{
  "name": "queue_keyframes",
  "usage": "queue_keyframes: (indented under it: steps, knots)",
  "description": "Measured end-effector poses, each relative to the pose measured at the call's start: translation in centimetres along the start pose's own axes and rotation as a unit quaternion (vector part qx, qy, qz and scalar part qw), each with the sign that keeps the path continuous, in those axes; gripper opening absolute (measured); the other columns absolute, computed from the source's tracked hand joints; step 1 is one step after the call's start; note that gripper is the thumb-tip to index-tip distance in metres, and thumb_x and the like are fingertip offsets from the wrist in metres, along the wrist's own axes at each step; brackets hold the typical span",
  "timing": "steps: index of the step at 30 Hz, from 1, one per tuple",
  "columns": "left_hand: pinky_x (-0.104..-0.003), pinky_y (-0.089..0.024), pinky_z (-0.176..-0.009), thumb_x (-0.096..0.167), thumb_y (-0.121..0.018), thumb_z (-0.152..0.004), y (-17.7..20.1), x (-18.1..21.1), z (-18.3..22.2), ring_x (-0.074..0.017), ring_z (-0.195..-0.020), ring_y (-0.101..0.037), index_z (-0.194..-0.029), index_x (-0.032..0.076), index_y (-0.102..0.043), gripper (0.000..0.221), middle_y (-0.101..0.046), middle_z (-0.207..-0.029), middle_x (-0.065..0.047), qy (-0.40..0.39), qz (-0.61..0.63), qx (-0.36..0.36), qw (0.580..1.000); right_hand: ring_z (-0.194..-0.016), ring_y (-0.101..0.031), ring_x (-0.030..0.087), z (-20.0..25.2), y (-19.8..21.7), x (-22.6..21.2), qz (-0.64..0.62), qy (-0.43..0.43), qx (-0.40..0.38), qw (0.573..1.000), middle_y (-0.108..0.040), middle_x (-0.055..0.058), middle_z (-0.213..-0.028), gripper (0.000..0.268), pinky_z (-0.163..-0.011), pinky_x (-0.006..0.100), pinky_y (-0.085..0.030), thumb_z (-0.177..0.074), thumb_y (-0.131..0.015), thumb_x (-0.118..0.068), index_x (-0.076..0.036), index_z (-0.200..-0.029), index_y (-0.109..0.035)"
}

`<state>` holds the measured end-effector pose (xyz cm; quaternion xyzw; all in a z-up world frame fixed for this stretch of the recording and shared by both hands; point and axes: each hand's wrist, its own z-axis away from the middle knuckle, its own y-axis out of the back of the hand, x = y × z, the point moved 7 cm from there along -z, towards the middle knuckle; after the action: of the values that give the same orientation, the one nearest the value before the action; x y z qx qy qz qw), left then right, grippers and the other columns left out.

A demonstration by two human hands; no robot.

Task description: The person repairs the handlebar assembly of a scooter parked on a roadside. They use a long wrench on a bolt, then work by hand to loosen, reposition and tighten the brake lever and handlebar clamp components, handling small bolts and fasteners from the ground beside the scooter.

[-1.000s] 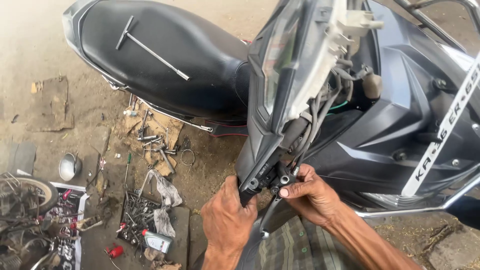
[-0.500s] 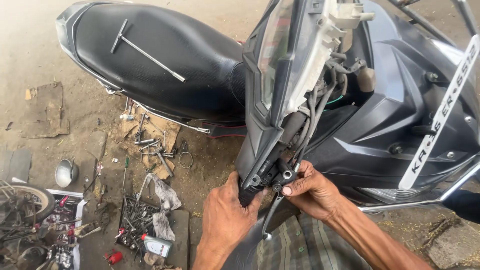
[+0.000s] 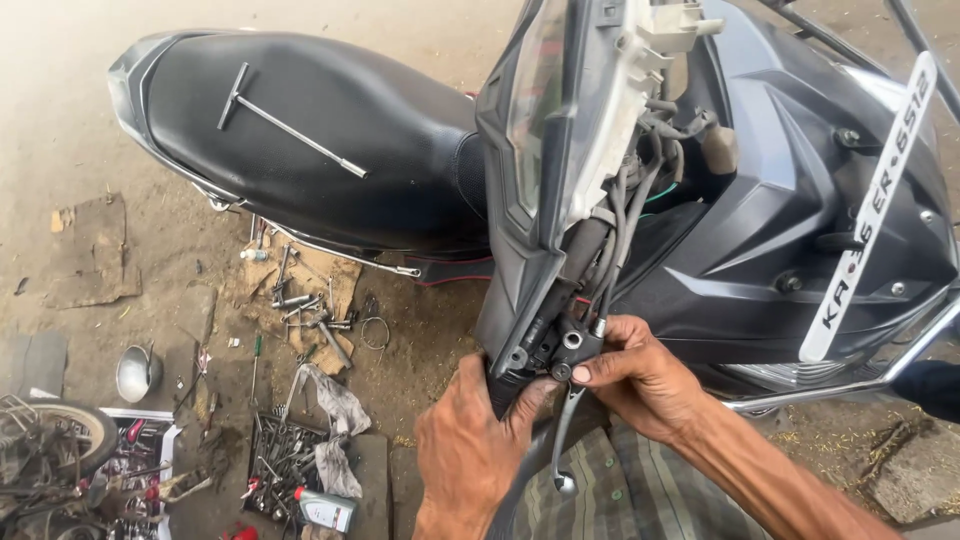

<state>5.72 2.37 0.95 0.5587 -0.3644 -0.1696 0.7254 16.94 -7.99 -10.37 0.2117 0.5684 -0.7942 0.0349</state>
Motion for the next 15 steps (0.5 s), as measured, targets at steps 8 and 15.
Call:
queue_keyframes:
  steps: [8,15]
  knots:
    - [-0.042,-0.060,-0.059,0.043,-0.073,-0.089,1.8,1.3,-0.3,-0.0294,-0.072,-0.076,-0.112,-0.004,-0.064,0.054,-0.073,-0.084,-0.014,-0.054,0.121,0.033,0.991,-0.089,-0.070,0.021,-0.2,1.0,0.7,-0.045,-0.027,-0.005,0.999,-0.078,0.010,-0.091,0.017,-0.095,0.043,-0.050,-0.076,-0.081,-0.002,-0.001,-0.093,-0.078]
    - [-0.041,-0.059,-0.062,0.041,-0.086,-0.077,1.4,0.5,-0.5,-0.0269,-0.071,-0.076,-0.100,0.004,-0.073,0.046,-0.074,-0.079,-0.011,-0.013,0.167,0.041,0.985,-0.095,-0.067,0.021,-0.6,2.0,1.8,-0.081,-0.048,-0.023,0.995,-0.076,0.007,-0.093,0.019,-0.098,0.047,-0.048,-0.081,-0.085,-0.011,-0.003,-0.096,-0.077]
